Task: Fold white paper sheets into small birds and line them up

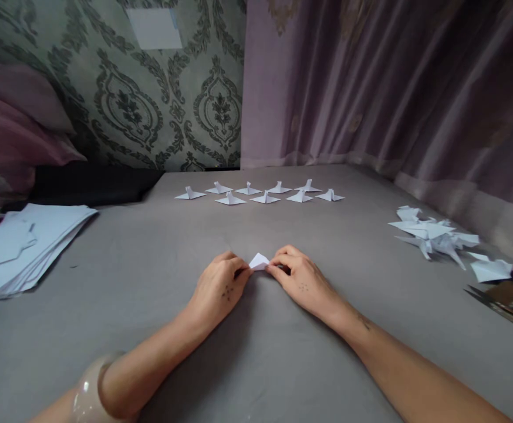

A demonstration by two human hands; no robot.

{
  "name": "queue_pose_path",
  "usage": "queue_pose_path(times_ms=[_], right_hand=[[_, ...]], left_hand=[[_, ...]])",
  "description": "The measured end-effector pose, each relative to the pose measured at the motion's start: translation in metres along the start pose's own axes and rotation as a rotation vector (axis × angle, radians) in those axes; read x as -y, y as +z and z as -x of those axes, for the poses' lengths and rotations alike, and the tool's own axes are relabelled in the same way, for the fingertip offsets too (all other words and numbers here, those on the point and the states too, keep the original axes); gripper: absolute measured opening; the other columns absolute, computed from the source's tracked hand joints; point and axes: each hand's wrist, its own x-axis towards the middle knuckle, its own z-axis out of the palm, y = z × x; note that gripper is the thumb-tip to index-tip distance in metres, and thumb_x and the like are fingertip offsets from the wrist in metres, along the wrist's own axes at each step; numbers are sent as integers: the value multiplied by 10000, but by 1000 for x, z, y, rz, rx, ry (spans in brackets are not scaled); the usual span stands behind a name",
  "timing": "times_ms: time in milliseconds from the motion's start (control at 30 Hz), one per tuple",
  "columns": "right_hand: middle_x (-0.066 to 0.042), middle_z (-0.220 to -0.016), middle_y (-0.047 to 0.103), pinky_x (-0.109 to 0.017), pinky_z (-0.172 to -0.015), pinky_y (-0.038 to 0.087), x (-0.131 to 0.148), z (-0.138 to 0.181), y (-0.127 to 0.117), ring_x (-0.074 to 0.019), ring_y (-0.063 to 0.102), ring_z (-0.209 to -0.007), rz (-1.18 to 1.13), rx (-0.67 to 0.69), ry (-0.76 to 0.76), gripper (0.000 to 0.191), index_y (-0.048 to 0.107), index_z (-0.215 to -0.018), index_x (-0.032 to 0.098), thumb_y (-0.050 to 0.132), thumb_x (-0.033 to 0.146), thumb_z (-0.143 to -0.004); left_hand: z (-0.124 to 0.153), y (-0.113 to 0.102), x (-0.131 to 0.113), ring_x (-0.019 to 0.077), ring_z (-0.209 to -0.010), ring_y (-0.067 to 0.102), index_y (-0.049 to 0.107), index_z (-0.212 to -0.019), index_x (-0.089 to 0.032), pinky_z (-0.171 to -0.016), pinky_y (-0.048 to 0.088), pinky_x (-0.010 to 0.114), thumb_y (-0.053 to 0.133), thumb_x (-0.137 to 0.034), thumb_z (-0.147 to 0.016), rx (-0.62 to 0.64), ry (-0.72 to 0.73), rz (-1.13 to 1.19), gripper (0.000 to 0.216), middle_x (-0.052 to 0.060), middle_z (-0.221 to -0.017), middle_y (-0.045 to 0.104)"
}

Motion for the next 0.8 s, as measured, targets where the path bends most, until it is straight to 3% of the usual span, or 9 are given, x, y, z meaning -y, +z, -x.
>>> queue_pose_path(times_ms=[267,567,800], right_hand=[[-27,-924,570,-265,-689,431,-4,-9,9,-118,563,-726,-30,-58,79,239,630,-720,189,523,341,-870],[-15,-882,585,-266,-646,422,-5,-16,12,-112,544,-653,7,-77,150,241,594,-649,194,564,360,-821],[-10,-865,581,-273,-651,416,-1,-20,10,-113,533,-639,26,-46,201,251,561,-616,193,570,349,-812]], left_hand=[[-5,3,-2,140,-605,534,640,-700,-162,-555,406,255,442,-288,-880,-68,-45,34,295,43,-688,578],[-6,14,6,177,-782,548,589,-739,-162,-695,466,325,489,-273,-850,-123,-75,118,187,53,-827,557],[-8,17,12,185,-806,538,570,-725,-164,-714,465,340,504,-314,-844,-109,-90,161,202,52,-837,542]])
